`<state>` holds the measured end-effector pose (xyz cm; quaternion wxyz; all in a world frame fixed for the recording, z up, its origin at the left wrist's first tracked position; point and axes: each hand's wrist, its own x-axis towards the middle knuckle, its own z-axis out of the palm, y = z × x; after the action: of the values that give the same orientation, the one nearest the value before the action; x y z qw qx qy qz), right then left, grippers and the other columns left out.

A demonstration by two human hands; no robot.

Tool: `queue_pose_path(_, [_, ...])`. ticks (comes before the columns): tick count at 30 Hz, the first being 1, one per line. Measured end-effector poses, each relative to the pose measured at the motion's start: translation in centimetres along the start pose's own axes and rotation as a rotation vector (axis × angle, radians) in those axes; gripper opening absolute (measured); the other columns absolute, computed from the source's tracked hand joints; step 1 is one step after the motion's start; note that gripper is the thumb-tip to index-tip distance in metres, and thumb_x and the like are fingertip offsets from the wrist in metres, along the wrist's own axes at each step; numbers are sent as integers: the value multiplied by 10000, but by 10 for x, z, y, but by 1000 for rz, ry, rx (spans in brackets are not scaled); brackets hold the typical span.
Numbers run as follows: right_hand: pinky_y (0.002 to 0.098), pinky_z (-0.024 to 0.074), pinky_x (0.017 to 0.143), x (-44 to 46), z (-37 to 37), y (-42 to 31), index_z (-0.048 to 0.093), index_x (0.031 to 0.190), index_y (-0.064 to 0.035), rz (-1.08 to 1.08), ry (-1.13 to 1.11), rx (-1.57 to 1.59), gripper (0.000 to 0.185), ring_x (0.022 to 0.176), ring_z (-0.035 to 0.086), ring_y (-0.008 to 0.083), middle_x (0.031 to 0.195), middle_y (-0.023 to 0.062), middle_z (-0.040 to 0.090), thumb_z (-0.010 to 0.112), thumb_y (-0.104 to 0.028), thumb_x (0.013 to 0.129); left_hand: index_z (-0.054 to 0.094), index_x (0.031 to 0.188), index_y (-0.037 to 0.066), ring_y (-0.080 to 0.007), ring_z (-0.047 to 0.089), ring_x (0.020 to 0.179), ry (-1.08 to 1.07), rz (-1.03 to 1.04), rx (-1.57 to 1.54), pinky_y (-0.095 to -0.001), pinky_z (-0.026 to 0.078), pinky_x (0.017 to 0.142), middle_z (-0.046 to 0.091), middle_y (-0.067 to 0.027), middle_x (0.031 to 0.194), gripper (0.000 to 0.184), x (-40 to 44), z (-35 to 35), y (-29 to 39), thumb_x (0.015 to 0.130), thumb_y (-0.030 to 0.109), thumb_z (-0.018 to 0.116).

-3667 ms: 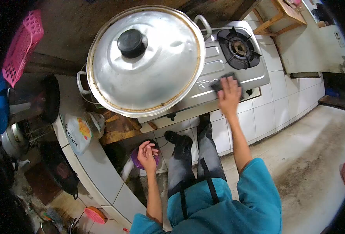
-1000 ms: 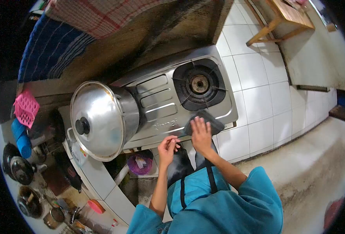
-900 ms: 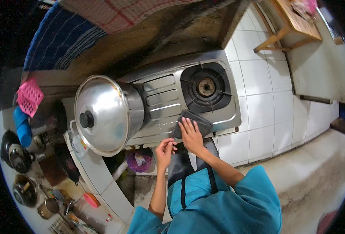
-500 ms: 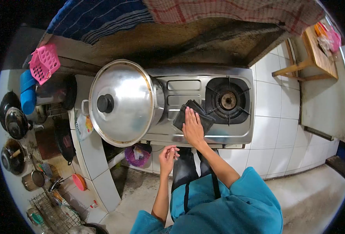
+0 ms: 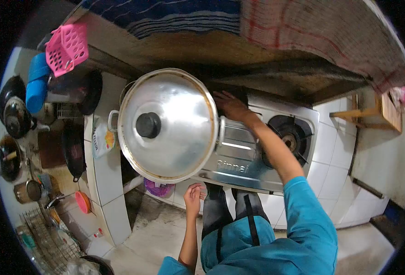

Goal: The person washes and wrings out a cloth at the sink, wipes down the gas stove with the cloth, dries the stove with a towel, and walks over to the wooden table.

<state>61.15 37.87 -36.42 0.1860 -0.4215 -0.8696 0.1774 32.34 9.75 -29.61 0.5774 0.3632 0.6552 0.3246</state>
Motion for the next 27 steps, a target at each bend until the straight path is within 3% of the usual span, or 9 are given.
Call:
queue_pose_path(3, [426,214,1147,28,-6,19,359,1414,-150,-76,-118,-190,546,1371,281,273,1476,99,323,503,-129,888,543,1106,-3,-133,605,670,72,-20,-48,-242,465,546,638,-104,922,231,-1,-9,-9,957,170,505])
queue_pose_path(4, [425,232,1136,40,-17,11,406,1383,-122,-12,-88,34,492,1347,315,292,1436,133,377,507,-167,903,544,1105,2,-135,607,669,94,-10,-62,-242,465,544,636,-101,922,228,-1,-11,-9,956,170,506])
queue_pose_path(5, [422,266,1117,58,-57,-17,429,1357,-90,206,-205,305,435,1294,381,312,1386,170,428,471,-177,933,546,1104,6,-136,609,667,117,0,-73,-242,465,542,635,-98,921,225,-2,-13,-9,954,170,508])
queue_pose_path(7, [413,312,1084,90,-103,-40,433,1341,-66,505,-555,430,437,1237,437,297,1332,175,480,486,-226,937,548,1095,14,-139,614,668,163,-5,-102,-243,468,541,632,-95,921,216,-4,-19,-11,952,171,510])
queue_pose_path(13, [405,330,1066,91,-50,34,447,1321,-50,32,-430,106,435,1218,451,296,1321,177,487,500,-225,926,544,1047,24,-141,623,679,281,12,-119,-238,480,542,632,-90,922,193,-11,-33,-21,964,190,494])
queue_pose_path(20, [397,350,1046,74,-40,63,462,1298,-31,-50,-319,38,433,1197,467,294,1307,179,495,515,-223,913,533,1110,26,-114,611,674,326,13,-121,-209,470,543,638,-86,917,236,-5,-33,-34,977,214,479])
queue_pose_path(27, [388,370,1025,12,-45,58,478,1275,-11,29,-127,45,432,1175,483,292,1294,180,502,531,-221,901,544,1125,29,-100,605,672,291,23,-149,-202,464,550,634,-66,909,240,1,-60,-12,983,203,459])
